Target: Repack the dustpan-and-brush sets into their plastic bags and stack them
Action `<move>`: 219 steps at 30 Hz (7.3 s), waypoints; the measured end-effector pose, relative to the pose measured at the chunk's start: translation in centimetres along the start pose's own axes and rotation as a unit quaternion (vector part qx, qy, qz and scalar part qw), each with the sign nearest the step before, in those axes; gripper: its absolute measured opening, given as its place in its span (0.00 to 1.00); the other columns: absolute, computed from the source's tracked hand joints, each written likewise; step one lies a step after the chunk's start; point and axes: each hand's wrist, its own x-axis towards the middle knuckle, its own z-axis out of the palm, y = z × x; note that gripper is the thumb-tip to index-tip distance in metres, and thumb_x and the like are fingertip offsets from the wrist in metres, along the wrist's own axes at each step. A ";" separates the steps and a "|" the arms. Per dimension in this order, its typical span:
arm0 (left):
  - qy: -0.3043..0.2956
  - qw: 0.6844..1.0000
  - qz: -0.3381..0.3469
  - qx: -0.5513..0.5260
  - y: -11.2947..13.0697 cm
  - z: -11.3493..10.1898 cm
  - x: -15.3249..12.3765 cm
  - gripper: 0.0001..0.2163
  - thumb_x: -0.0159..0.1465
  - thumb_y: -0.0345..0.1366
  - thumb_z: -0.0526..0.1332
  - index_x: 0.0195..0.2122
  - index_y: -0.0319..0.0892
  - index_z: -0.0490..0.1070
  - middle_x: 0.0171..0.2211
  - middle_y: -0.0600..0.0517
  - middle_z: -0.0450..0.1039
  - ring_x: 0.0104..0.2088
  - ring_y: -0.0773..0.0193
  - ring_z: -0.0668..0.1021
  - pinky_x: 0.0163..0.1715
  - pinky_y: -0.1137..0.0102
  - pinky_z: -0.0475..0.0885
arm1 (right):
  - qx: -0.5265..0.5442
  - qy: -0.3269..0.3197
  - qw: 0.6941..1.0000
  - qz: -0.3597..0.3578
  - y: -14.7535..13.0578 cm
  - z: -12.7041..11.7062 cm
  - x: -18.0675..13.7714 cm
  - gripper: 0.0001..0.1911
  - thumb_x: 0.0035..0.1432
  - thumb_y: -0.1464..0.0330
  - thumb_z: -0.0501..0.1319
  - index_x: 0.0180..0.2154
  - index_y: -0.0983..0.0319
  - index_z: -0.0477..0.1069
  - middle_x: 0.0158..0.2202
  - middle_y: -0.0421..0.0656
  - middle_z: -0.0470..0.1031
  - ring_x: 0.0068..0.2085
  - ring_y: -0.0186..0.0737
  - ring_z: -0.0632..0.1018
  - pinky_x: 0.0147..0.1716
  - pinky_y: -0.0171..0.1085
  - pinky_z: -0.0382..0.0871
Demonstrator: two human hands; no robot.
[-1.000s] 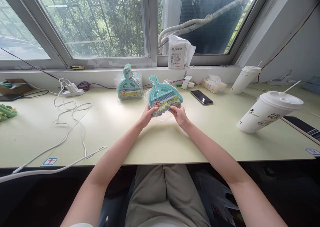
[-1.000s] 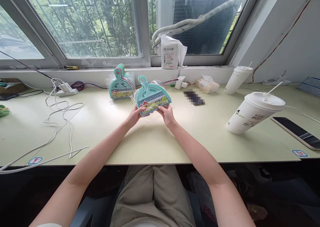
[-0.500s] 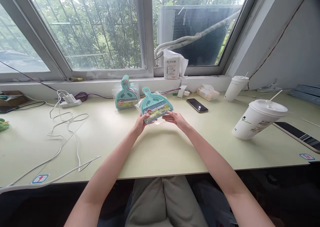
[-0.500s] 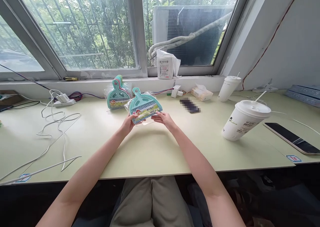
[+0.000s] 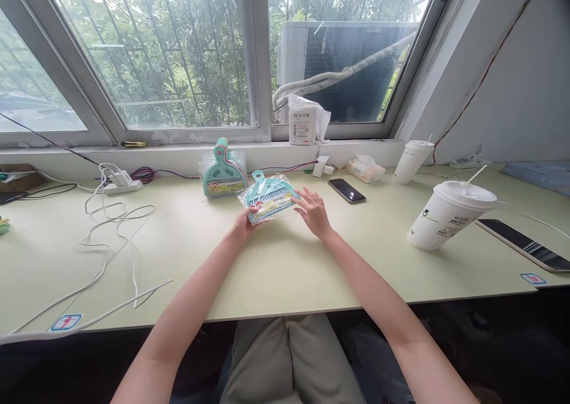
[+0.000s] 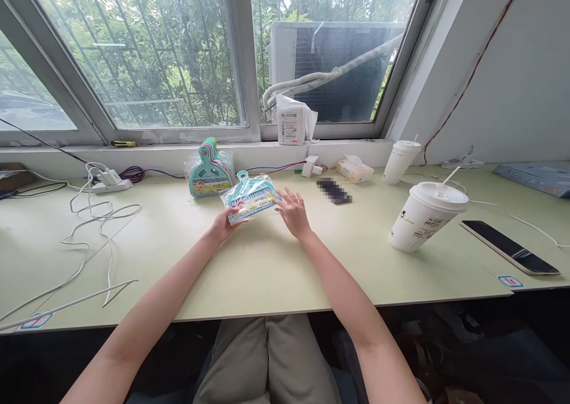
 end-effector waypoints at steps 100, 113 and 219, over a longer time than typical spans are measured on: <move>-0.078 0.936 0.178 0.294 -1.1 0.6 0.4 0.20 0.51 0.51 0.65 0.36 0.39 0.75 0.36 0.45 0.77 0.33 0.60 0.77 0.33 0.65 0.74 | 0.099 -0.026 0.994 -0.026 -3.9 4.2 0.2 0.08 0.61 0.68 0.57 0.44 0.59 0.65 0.42 0.44 0.72 0.35 0.36 0.73 0.38 0.37 0.64; -0.194 0.944 0.065 0.259 -0.9 0.5 -2.2 0.21 0.54 0.49 0.64 0.44 0.42 0.78 0.49 0.42 0.74 0.48 0.52 0.76 0.47 0.59 0.72 | 0.183 -0.005 0.983 0.012 -3.8 3.2 0.0 0.08 0.63 0.68 0.55 0.37 0.59 0.73 0.36 0.42 0.75 0.35 0.34 0.74 0.36 0.34 0.65; -0.195 0.953 0.055 0.226 -0.8 -0.1 -1.8 0.16 0.54 0.47 0.64 0.35 0.40 0.79 0.44 0.43 0.76 0.46 0.54 0.76 0.47 0.62 0.71 | 0.178 0.027 0.984 -0.002 -4.2 4.1 -0.3 0.09 0.62 0.60 0.56 0.33 0.56 0.71 0.39 0.43 0.74 0.43 0.43 0.71 0.38 0.42 0.70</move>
